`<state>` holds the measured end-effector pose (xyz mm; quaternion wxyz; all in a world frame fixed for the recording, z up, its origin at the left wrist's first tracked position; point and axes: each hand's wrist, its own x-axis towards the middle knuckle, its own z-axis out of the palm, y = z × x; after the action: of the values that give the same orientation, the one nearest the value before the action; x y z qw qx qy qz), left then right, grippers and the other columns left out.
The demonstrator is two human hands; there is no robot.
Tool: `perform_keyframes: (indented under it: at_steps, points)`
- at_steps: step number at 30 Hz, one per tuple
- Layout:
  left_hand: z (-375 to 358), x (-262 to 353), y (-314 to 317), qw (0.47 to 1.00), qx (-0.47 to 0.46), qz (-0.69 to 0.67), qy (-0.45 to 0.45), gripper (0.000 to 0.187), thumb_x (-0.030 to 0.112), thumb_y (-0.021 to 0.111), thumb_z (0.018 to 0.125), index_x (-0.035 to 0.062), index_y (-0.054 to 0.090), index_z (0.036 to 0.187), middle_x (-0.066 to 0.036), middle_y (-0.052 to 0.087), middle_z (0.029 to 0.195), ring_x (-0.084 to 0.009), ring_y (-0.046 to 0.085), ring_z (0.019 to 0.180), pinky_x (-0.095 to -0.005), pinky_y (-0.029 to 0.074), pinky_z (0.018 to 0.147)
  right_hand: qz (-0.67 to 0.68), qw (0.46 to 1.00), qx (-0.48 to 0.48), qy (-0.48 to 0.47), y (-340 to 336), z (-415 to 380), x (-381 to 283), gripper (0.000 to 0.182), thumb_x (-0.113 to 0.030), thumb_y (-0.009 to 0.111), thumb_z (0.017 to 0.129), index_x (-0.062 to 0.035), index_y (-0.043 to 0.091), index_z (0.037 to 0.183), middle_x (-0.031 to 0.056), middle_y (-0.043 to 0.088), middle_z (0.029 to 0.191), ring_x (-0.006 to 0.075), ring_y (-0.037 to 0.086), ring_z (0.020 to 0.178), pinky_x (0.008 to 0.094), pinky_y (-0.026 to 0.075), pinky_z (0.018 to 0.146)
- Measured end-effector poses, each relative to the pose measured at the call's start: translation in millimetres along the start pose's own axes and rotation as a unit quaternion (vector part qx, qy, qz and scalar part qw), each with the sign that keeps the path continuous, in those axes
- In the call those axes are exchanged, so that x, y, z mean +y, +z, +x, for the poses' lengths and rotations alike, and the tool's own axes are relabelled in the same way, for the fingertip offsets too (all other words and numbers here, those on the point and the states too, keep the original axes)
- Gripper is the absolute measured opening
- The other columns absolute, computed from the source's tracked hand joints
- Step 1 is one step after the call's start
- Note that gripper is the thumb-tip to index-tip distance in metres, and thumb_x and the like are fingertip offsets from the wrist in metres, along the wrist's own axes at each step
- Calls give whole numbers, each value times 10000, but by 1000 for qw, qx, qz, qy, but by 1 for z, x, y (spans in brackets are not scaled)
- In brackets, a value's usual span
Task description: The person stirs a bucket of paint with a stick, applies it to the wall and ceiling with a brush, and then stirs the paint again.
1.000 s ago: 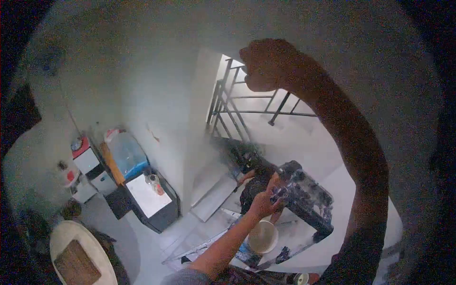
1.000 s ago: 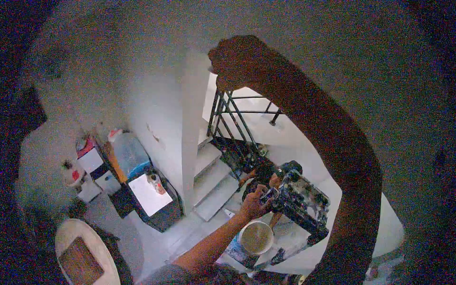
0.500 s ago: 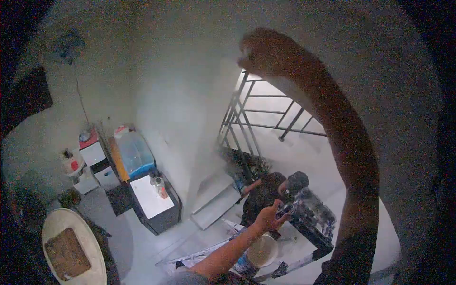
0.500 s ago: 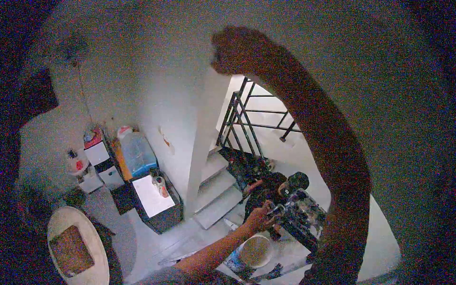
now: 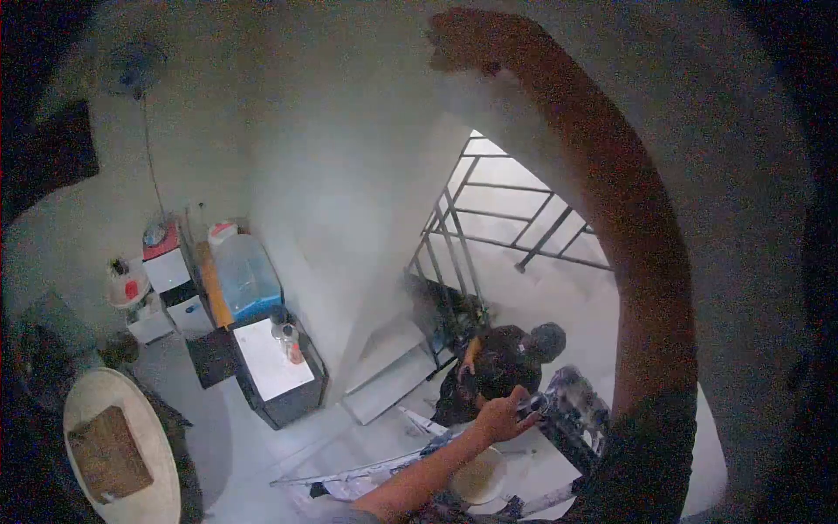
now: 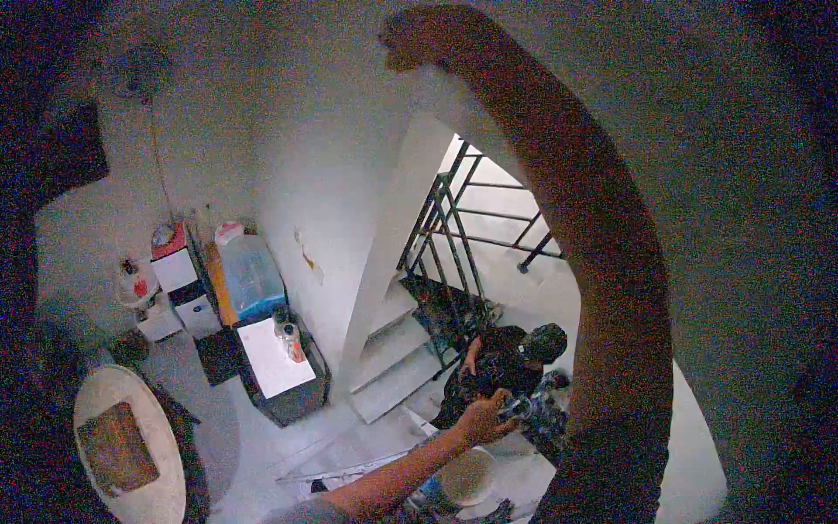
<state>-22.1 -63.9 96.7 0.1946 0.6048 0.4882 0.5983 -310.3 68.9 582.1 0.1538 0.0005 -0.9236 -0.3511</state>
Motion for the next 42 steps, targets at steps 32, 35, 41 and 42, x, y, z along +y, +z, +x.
perform_keyframes:
  at_steps: [32, 35, 41, 42]
  points:
    - [2, 5, -7, 998, -43, 15, -37, 561, 445, 620, 854, 20, 392, 1141, -229, 629, 700, -421, 641, 685, -500, 511, 587, -53, 982, -98, 150, -64, -54, -70, 356, -296, 589, 820, -28, 630, 1050, 190, 629, 1090, 375, 632, 940, 435, 496, 902]
    - [2, -1, 3, 999, -20, 33, -19, 569, 461, 621, 849, 21, 396, 1131, -213, 632, 692, -419, 641, 688, -508, 501, 577, -81, 983, -115, 116, -71, -88, -66, 347, -297, 592, 815, -30, 632, 1032, 190, 635, 1067, 375, 636, 921, 436, 501, 888]
    - [5, 20, -17, 1000, -15, 8, -18, 544, 470, 595, 866, 26, 400, 1114, -242, 626, 689, -442, 629, 661, -510, 498, 565, -19, 985, -149, 86, -138, -107, -74, 344, -333, 611, 797, -37, 631, 971, 186, 654, 963, 354, 633, 926, 435, 505, 853]
    - [2, 19, -15, 1000, -19, -10, -21, 542, 470, 588, 870, 23, 404, 1114, -250, 627, 696, -446, 627, 658, -508, 501, 567, -18, 985, -146, 87, -129, -103, -69, 344, -333, 611, 797, -37, 631, 971, 186, 654, 963, 354, 633, 926, 435, 505, 853]
